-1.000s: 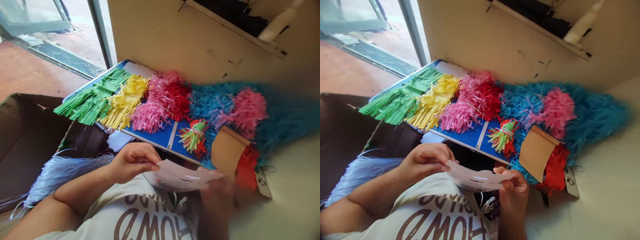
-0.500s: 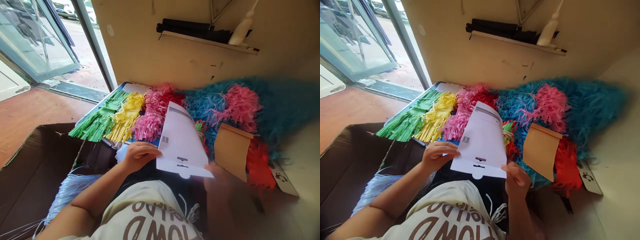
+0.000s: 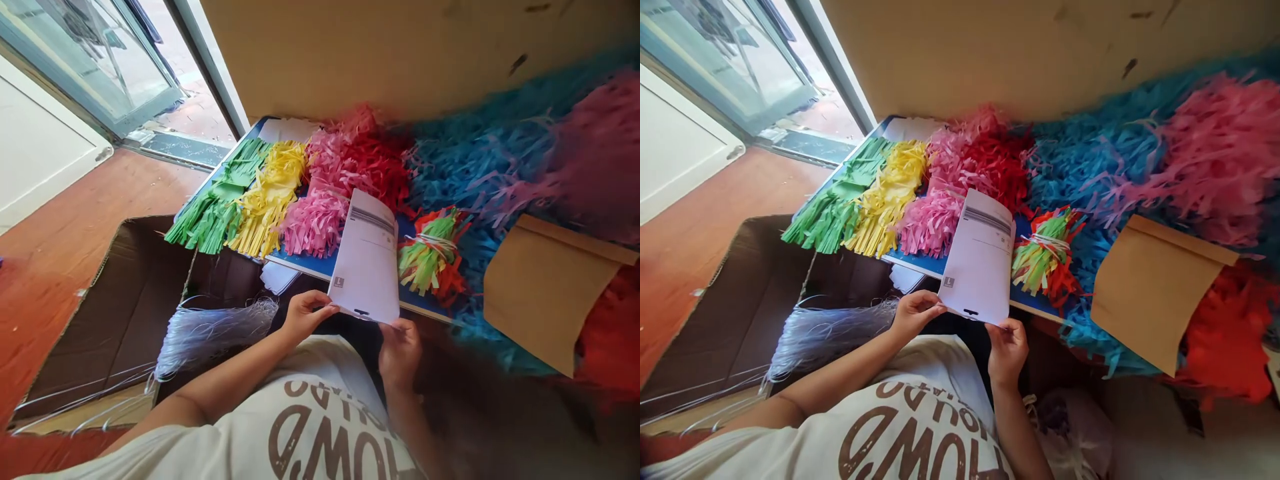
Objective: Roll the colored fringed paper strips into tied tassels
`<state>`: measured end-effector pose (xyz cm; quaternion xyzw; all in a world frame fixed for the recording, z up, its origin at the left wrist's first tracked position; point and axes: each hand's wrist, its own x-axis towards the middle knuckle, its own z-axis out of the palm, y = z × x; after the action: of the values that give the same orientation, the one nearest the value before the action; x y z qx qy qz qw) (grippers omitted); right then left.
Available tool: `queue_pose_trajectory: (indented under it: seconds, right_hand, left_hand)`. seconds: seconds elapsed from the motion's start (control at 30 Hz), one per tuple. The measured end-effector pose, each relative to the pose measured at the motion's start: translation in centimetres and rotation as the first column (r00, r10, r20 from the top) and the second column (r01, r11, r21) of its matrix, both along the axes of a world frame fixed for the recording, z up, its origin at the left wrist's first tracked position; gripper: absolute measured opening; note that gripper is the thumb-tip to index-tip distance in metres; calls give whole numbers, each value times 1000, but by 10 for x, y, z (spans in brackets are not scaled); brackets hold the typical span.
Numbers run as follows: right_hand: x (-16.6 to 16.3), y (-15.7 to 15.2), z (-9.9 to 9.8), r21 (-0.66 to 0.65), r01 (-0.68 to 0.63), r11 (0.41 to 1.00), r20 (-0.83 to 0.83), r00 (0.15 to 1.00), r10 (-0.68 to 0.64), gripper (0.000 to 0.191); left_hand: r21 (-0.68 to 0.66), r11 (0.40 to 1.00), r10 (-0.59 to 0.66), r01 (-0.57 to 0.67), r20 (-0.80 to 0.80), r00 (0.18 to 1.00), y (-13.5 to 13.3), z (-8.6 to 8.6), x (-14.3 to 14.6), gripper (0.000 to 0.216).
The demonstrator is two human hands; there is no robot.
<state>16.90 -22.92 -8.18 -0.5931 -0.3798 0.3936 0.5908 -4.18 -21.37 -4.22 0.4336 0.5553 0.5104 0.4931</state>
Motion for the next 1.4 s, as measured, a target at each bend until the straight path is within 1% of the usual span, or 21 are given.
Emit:
queue_pose_trajectory:
  seconds: [0.13,0.23,0.33,0.43,0.53,0.67,0.77,0.83,0.87,0.9,0.93,1.0,1.07,1.1,1.17,1.23,1.33,1.4]
  right_hand:
    - [-5,3,-1,-72,1,997,14,1000,0,39]
    - [-9,7,1,-125,25,992,38,999,-21,42]
    - [-18,10,7,-169,104,980,95,992,-89,43]
    - [-28,13,14,-160,171,972,72,984,-161,43]
    - [-36,14,17,-150,189,971,10,982,-189,45]
    - [-41,14,16,-144,201,969,-16,979,-206,50]
    - [-42,13,14,-144,204,968,-11,978,-207,54]
    - [-42,12,14,-150,207,967,20,978,-206,54]
    - [-42,12,13,-154,206,966,42,979,-202,54]
    - [-41,11,13,-156,205,966,65,978,-198,54]
    - [-41,10,12,-156,204,967,83,978,-193,54]
    - [-41,10,11,-143,198,970,97,978,-186,54]
    - [-41,10,11,-120,192,974,82,980,-183,54]
    - [-42,10,11,-112,187,976,74,981,-179,53]
    - [-42,9,11,-110,178,978,64,983,-172,52]
    - [-42,9,13,-105,175,979,51,984,-170,51]
    - [-41,8,13,-90,172,981,33,985,-170,52]
    - [-41,9,12,-84,182,980,56,983,-177,53]
  left_hand:
    - [-40,999,14,-16,-64,998,-4,-12,1,33]
    - [-34,999,22,-26,-124,992,-6,-16,4,33]
    - [-23,996,80,-86,-193,978,-8,-15,10,34]
    - [7,996,86,-87,-204,975,-10,-12,18,34]
    - [37,997,78,-72,-218,973,-11,-9,23,32]
    - [73,993,106,-88,-286,952,-13,-6,28,31]
    - [113,989,122,-92,-297,947,-14,-7,29,30]
    - [84,987,152,-136,-236,960,-14,-10,30,27]
    - [47,986,167,-161,-172,971,-14,-12,31,27]
    - [0,985,171,-172,-85,982,-13,-14,32,31]
    - [-46,987,157,-156,20,987,-12,-16,33,41]
    - [-118,992,68,-42,222,973,-8,-20,36,57]
    - [-166,983,-20,83,350,936,-4,-23,38,55]
    - [-182,976,-38,115,384,923,-3,-24,40,51]
    - [-195,970,-52,145,418,907,-1,-24,41,44]
    - [-171,971,-79,165,422,903,-2,-23,41,43]
    - [-138,973,-128,186,349,928,-3,-19,38,41]
    - [-129,975,-138,183,297,945,-4,-15,37,41]
